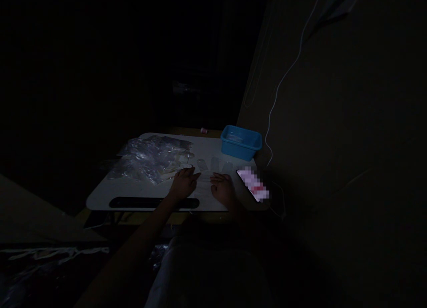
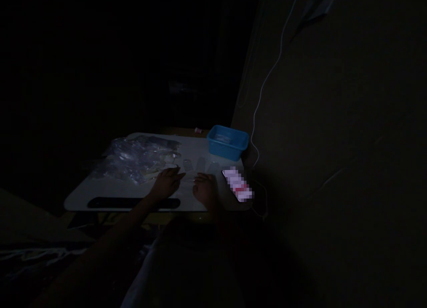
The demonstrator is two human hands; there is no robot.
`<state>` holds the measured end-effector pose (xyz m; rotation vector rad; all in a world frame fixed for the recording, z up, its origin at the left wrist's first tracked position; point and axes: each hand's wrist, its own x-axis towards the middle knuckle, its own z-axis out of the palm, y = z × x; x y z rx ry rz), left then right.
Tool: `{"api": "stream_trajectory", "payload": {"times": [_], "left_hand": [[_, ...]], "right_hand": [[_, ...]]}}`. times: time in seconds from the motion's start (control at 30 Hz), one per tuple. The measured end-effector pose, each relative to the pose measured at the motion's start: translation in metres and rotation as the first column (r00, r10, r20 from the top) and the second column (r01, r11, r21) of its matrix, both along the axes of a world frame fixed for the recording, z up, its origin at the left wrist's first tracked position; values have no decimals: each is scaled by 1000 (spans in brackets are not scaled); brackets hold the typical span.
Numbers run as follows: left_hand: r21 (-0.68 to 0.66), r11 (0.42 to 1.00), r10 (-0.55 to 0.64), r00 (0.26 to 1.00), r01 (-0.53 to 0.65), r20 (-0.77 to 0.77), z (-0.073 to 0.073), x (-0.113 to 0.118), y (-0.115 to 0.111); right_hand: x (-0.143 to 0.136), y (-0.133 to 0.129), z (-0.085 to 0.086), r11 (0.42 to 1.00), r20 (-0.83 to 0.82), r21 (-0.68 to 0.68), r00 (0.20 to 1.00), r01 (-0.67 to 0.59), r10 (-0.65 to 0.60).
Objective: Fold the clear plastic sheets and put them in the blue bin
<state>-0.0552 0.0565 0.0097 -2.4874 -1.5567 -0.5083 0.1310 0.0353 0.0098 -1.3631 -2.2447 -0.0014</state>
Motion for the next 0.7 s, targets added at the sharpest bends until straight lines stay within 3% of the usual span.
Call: {"api": "stream_trajectory", "payload": {"times": [0.17, 0.4, 0.7], "left_hand": [[0, 1000, 2, 1000, -2, 6, -2, 0, 0], [28, 999, -39, 996, 37, 78, -3, 0, 1], [17, 999, -30, 1000, 30, 4, -4, -1, 2]], "right_hand": [[-2, -2, 4, 993, -43, -30, 992, 117, -118], [-2, -2, 5, 994, -57, -30, 993, 107, -108], [2, 9, 6, 993, -105, -62, 988, 105, -111]]}}
